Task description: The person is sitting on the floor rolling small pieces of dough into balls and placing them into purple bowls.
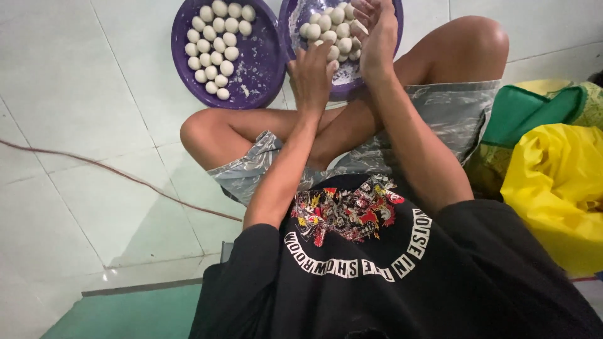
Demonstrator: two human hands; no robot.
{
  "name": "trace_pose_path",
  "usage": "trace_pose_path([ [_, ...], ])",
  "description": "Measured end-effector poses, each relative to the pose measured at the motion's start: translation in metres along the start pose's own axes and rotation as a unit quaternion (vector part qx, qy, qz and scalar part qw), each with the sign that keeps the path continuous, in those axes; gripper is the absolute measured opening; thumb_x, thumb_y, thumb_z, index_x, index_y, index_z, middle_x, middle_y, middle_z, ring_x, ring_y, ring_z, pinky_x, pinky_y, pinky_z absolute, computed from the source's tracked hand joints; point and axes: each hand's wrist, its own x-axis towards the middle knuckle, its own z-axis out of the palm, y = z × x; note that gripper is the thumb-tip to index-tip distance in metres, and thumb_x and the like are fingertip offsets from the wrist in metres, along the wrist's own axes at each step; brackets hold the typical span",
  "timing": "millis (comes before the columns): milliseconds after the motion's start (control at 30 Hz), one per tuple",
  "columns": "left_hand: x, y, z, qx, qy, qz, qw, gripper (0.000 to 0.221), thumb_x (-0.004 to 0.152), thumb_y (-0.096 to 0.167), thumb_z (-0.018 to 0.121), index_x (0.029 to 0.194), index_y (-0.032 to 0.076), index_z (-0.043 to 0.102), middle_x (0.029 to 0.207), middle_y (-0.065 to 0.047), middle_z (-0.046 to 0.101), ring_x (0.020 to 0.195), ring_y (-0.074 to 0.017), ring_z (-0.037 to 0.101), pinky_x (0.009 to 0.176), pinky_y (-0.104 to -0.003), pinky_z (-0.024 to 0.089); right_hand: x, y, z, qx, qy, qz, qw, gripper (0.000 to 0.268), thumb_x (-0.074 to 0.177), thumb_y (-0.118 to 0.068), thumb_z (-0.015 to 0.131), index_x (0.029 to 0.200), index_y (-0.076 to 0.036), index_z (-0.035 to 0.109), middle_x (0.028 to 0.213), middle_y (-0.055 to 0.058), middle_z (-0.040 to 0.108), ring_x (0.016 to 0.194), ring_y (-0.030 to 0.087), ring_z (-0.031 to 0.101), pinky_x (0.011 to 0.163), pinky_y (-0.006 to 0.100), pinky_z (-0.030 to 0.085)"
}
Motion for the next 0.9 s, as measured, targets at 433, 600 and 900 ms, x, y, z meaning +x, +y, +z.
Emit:
trace_pose_path([
  [433,-0.016,-0.221,-0.065,-0.269,0.201,-0.208,0.919,0.032,0.101,0.011,0.046,0.13,0.005,0.06,0.128,-0.014,0.072,0.114,-0.0283,0.074,0.098,-0.034,0.059,-0.061,0.123,0.123,-0.443,-0.4,-0.101,0.796,0.035,0.09,-0.002,0.062,0.124,-0.004,0.071,0.095,0.007,0.073,0.067,0.015,0.055,0.06,0.031,0.049],
  [600,-0.021,-0.239,-0.083,-0.355,0.276,-0.22,0.866,0.038,0.099,0.007,0.039,0.131,0.006,0.06,0.121,-0.015,0.072,0.105,-0.0249,0.071,0.099,-0.037,0.057,-0.069,0.165,0.156,-0.618,-0.5,-0.139,0.59,0.047,0.091,-0.01,0.057,0.134,-0.026,0.069,0.106,0.019,0.064,0.088,0.04,0.064,0.074,0.049,0.052],
  [900,-0.015,-0.223,-0.091,-0.379,0.256,-0.211,0.864,0.025,0.097,0.012,0.049,0.116,0.005,0.065,0.094,-0.009,0.07,0.085,-0.0185,0.065,0.079,-0.031,0.055,-0.062,0.172,0.162,-0.491,-0.508,-0.199,0.679,0.023,0.079,-0.007,0.074,0.1,-0.002,0.065,0.084,0.011,0.068,0.076,0.032,0.062,0.071,0.043,0.051],
])
